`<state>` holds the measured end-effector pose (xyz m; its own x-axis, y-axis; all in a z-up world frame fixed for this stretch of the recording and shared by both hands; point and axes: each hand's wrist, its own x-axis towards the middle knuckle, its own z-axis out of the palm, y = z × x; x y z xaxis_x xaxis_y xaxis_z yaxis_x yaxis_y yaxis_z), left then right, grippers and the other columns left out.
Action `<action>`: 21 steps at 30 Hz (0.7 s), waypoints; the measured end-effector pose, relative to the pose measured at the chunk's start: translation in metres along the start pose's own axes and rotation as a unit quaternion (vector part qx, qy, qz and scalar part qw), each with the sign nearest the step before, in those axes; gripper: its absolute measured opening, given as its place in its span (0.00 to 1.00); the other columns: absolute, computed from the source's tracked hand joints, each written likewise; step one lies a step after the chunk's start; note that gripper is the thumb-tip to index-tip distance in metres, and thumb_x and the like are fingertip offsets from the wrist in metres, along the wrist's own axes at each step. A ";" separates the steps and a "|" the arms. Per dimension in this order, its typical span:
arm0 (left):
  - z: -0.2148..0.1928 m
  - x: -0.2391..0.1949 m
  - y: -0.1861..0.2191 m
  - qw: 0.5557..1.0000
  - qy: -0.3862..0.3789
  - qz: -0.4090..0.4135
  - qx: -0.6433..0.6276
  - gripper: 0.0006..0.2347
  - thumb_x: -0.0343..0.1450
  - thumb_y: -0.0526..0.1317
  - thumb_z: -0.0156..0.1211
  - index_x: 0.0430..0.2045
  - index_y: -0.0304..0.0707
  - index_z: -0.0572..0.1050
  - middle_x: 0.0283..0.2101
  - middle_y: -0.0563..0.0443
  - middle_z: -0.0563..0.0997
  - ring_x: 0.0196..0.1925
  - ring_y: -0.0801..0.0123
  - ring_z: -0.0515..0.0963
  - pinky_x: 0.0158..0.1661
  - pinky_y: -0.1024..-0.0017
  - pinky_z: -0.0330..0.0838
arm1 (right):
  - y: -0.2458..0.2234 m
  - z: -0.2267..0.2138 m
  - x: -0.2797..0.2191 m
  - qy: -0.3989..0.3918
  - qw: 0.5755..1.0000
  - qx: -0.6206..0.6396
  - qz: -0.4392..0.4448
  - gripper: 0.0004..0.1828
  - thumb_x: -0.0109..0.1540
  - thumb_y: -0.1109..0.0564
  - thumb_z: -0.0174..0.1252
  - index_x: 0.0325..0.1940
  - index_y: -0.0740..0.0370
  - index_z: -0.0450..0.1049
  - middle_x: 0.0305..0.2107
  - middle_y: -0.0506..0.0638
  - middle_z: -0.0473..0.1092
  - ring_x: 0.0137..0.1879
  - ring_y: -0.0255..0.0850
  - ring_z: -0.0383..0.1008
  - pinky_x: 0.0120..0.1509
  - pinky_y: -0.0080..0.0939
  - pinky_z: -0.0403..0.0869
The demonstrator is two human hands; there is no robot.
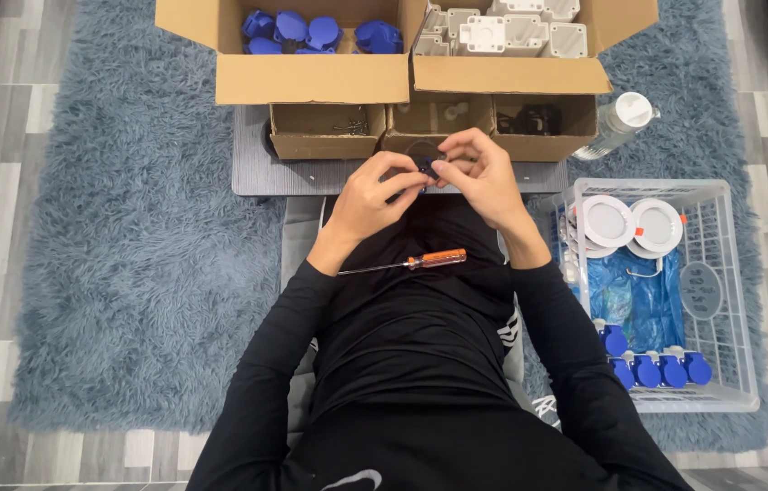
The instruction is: Assembling and inspecting small electrical components using a screwdriver
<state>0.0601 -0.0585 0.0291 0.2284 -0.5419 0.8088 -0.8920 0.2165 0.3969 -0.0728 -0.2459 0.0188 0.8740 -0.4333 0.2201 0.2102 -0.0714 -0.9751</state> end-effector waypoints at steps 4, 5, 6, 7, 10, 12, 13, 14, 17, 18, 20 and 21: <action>0.003 -0.005 -0.007 1.000 -0.011 0.004 -0.003 0.05 0.73 0.29 0.70 0.37 0.40 0.85 0.43 0.53 0.83 0.42 0.63 0.85 0.42 0.71 0.82 | 0.000 0.001 -0.004 0.016 0.999 0.030 0.039 0.14 0.68 0.71 0.65 0.58 0.72 0.74 0.38 0.59 0.72 0.38 0.48 0.86 0.42 0.48 0.88; 0.003 -0.006 -0.008 1.000 -0.012 -0.001 -0.005 0.04 0.74 0.29 0.69 0.37 0.39 0.84 0.43 0.53 0.84 0.43 0.63 0.86 0.44 0.71 0.83 | 0.000 0.002 -0.005 0.012 0.998 0.036 0.048 0.14 0.68 0.69 0.66 0.57 0.72 0.74 0.37 0.60 0.73 0.36 0.50 0.86 0.40 0.48 0.88; 0.003 -0.007 -0.010 1.000 -0.012 0.000 -0.005 0.04 0.74 0.29 0.69 0.37 0.39 0.84 0.43 0.53 0.84 0.43 0.63 0.86 0.44 0.71 0.83 | 0.002 0.000 -0.003 0.013 0.998 0.036 0.047 0.14 0.68 0.69 0.66 0.57 0.72 0.74 0.37 0.60 0.73 0.36 0.50 0.86 0.40 0.48 0.88; 0.003 -0.008 -0.012 1.000 -0.010 -0.011 -0.014 0.05 0.74 0.28 0.69 0.38 0.40 0.84 0.43 0.54 0.83 0.43 0.63 0.86 0.44 0.71 0.83 | 0.003 -0.002 -0.002 0.018 0.998 0.027 0.050 0.08 0.71 0.67 0.63 0.54 0.74 0.75 0.37 0.62 0.75 0.38 0.50 0.86 0.42 0.46 0.88; 0.006 -0.017 -0.022 0.998 -0.004 -0.043 -0.036 0.06 0.75 0.29 0.68 0.40 0.41 0.84 0.42 0.55 0.83 0.43 0.64 0.86 0.44 0.71 0.84 | 0.010 -0.007 -0.002 0.003 0.999 -0.023 0.028 0.08 0.72 0.68 0.60 0.55 0.74 0.78 0.44 0.65 0.76 0.45 0.49 0.85 0.48 0.47 0.86; 0.008 -0.019 -0.027 0.997 -0.001 -0.061 -0.050 0.06 0.75 0.29 0.67 0.41 0.41 0.84 0.43 0.56 0.83 0.44 0.65 0.86 0.45 0.71 0.84 | 0.015 -0.010 -0.001 -0.016 0.998 -0.063 0.000 0.12 0.71 0.70 0.60 0.58 0.72 0.79 0.51 0.66 0.76 0.51 0.49 0.84 0.52 0.49 0.85; 0.008 -0.020 -0.028 0.996 -0.003 -0.067 -0.053 0.06 0.75 0.29 0.67 0.41 0.41 0.83 0.43 0.56 0.83 0.44 0.64 0.86 0.45 0.70 0.84 | 0.017 -0.010 -0.001 -0.027 0.996 -0.080 -0.033 0.14 0.69 0.70 0.64 0.60 0.72 0.79 0.55 0.64 0.74 0.54 0.51 0.84 0.55 0.49 0.84; 0.008 -0.022 -0.028 0.996 -0.006 -0.076 -0.055 0.06 0.75 0.29 0.67 0.41 0.41 0.83 0.43 0.55 0.82 0.45 0.63 0.86 0.46 0.69 0.84 | 0.020 -0.010 -0.003 -0.038 0.992 -0.097 -0.064 0.17 0.67 0.70 0.67 0.61 0.71 0.79 0.59 0.62 0.72 0.58 0.53 0.83 0.58 0.50 0.83; 0.008 -0.023 -0.028 0.994 -0.012 -0.086 -0.061 0.06 0.75 0.28 0.66 0.41 0.39 0.83 0.43 0.53 0.82 0.45 0.61 0.86 0.47 0.68 0.84 | 0.004 -0.002 -0.001 -0.021 0.972 -0.191 -0.135 0.09 0.67 0.69 0.70 0.53 0.71 0.84 0.51 0.63 0.76 0.53 0.58 0.84 0.53 0.49 0.85; 0.008 -0.023 -0.029 0.994 -0.011 -0.086 -0.060 0.06 0.75 0.28 0.66 0.41 0.39 0.83 0.43 0.53 0.82 0.45 0.61 0.86 0.47 0.68 0.84 | 0.002 -0.002 -0.001 -0.022 0.972 -0.191 -0.136 0.09 0.67 0.69 0.70 0.53 0.71 0.84 0.51 0.63 0.76 0.53 0.58 0.84 0.53 0.49 0.85; 0.008 -0.024 -0.030 0.993 -0.013 -0.091 -0.072 0.06 0.75 0.28 0.66 0.41 0.39 0.83 0.43 0.53 0.82 0.45 0.60 0.87 0.48 0.67 0.84 | -0.002 -0.003 -0.003 -0.026 0.954 -0.251 -0.164 0.09 0.68 0.65 0.72 0.52 0.66 0.85 0.47 0.59 0.79 0.51 0.54 0.85 0.51 0.47 0.85; 0.008 -0.026 -0.031 0.993 -0.013 -0.092 -0.072 0.06 0.75 0.28 0.66 0.41 0.39 0.83 0.43 0.53 0.82 0.45 0.60 0.87 0.48 0.67 0.84 | -0.002 -0.002 -0.003 -0.026 0.954 -0.251 -0.164 0.09 0.68 0.65 0.72 0.52 0.66 0.85 0.47 0.59 0.79 0.51 0.54 0.85 0.51 0.47 0.85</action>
<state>0.0784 -0.0575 -0.0081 0.3700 -0.6037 0.7061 -0.7703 0.2256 0.5965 -0.0772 -0.2464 0.0195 0.8211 -0.2692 0.5033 0.2508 -0.6220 -0.7418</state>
